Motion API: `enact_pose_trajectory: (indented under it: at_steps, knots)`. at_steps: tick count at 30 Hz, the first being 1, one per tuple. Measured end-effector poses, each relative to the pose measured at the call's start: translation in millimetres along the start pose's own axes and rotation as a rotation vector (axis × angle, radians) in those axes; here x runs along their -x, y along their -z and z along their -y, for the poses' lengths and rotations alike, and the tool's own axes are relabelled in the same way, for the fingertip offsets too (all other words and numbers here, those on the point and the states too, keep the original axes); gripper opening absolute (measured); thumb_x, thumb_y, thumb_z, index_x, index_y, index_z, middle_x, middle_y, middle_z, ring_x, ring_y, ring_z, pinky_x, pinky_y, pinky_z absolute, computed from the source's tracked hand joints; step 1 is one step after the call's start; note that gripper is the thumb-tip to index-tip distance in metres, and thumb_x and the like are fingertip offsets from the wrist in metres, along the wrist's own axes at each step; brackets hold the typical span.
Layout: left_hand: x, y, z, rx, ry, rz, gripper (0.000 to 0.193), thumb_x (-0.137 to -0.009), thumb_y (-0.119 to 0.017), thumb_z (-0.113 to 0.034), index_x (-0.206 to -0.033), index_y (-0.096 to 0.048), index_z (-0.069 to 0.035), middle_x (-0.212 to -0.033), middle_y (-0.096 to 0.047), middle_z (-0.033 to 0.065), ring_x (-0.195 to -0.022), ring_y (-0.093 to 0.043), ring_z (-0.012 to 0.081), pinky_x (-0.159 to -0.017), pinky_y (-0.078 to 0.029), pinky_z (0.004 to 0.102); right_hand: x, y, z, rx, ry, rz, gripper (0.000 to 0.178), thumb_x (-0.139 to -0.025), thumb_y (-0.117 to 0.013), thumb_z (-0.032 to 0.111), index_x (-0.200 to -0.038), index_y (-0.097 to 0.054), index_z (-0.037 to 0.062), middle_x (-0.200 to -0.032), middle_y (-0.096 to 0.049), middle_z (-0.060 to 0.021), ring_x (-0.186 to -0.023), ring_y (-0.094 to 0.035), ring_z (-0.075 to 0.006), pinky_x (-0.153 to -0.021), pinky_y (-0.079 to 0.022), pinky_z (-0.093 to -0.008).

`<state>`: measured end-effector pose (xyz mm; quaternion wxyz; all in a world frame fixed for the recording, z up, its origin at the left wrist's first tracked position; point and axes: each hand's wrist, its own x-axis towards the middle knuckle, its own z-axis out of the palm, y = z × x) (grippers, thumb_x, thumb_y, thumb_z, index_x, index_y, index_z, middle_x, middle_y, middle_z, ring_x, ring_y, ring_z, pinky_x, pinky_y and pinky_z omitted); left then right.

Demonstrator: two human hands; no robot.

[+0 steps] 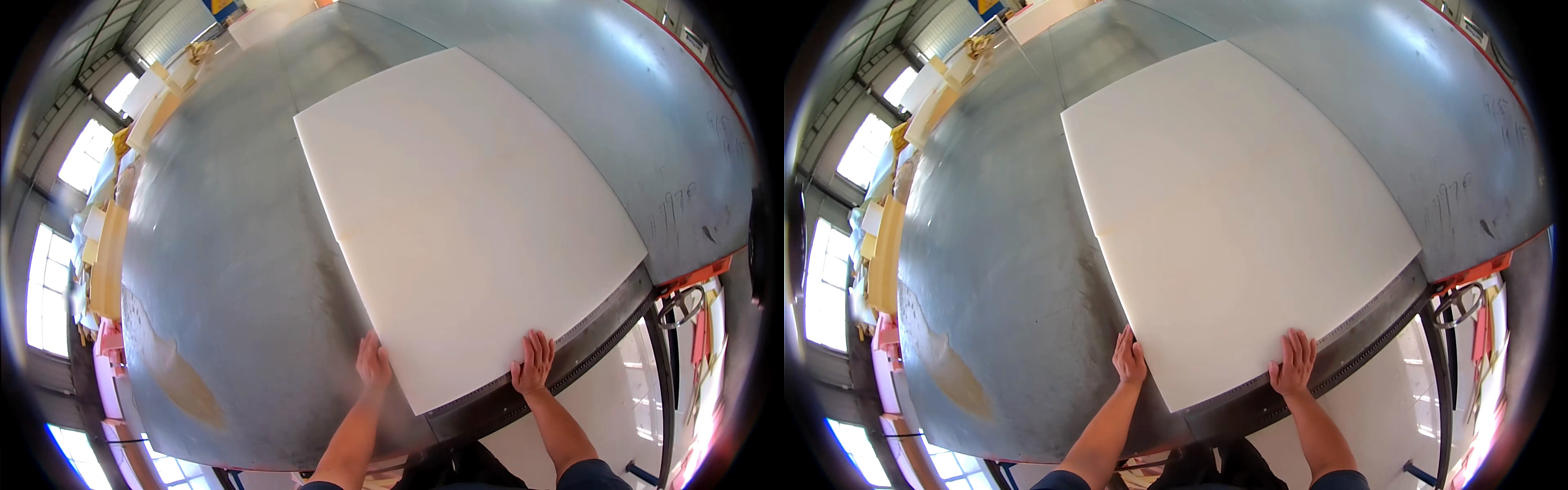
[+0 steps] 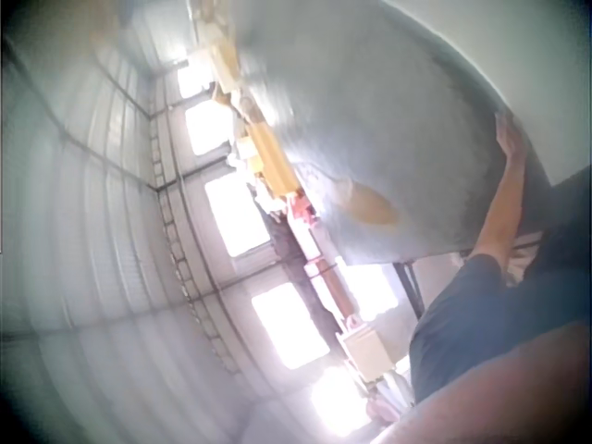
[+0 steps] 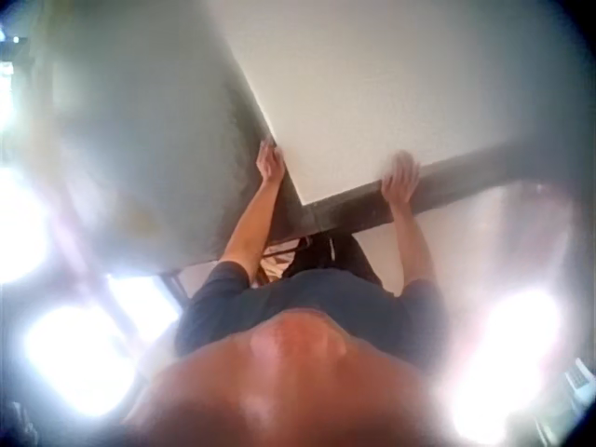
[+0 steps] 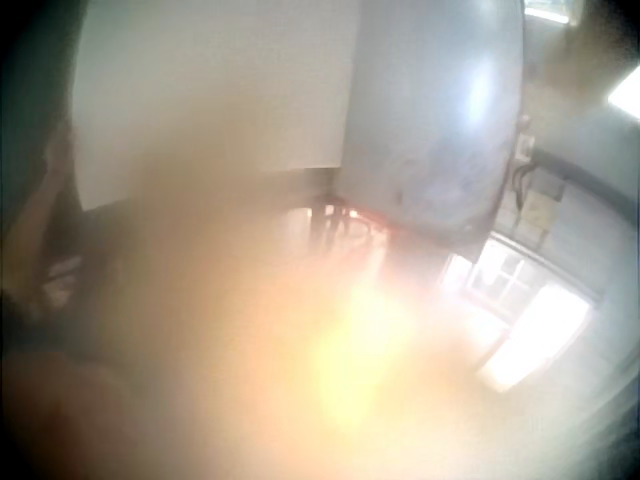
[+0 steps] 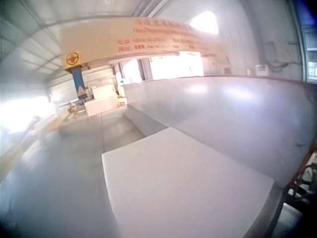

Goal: The person uses a manual guillotine-style cutter to slice a long white foam strip into multiple smaller rectangular pieces. They align the strip against the machine's guide, press down the lever to cut, and stack the resulting pieces on the table. Later, they handle a larger white foam sheet, positioning it on the cutter.

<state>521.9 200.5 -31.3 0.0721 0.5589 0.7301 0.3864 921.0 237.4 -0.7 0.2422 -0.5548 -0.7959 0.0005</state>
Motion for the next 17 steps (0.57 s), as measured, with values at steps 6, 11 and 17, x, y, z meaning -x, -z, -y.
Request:
enact_pose_trajectory:
  at_steps: [6,11,17]
  knots:
    - [-5.4,-0.1,-3.4,0.013,-0.021,0.021,0.046,-0.104,-0.045,-0.026,-0.135,-0.058,0.005,-0.135,-0.063,0.0216,-0.129,-0.059,0.0388,-0.114,-0.041,0.0494,1.0,-1.3,-2.9,-0.007,-0.015,0.013,0.059,-0.099,-0.046,0.043,-0.137,-0.054,-0.0007,-0.149,-0.050,-0.0187,-0.142,-0.041,-0.0415,-0.118,-0.023,-0.0614]
    - [-12.3,-4.0,-5.0,0.030,-0.011,0.022,0.046,-0.104,-0.045,-0.026,-0.136,-0.058,0.004,-0.135,-0.064,0.0218,-0.129,-0.058,0.0402,-0.114,-0.040,0.0504,-3.2,0.0,-6.1,0.009,-0.008,0.010,0.059,-0.098,-0.047,0.043,-0.137,-0.054,-0.0004,-0.151,-0.049,-0.0178,-0.143,-0.041,-0.0402,-0.119,-0.023,-0.0603]
    - [-18.9,-15.7,-2.9,0.038,0.029,0.010,0.052,-0.105,-0.045,-0.034,-0.138,-0.057,0.003,-0.135,-0.063,0.0237,-0.129,-0.057,0.0428,-0.115,-0.039,0.0528,-17.9,-3.4,-14.0,0.018,0.009,0.008,0.059,-0.100,-0.045,0.042,-0.140,-0.052,0.0005,-0.151,-0.048,-0.0182,-0.144,-0.040,-0.0402,-0.121,-0.021,-0.0582]
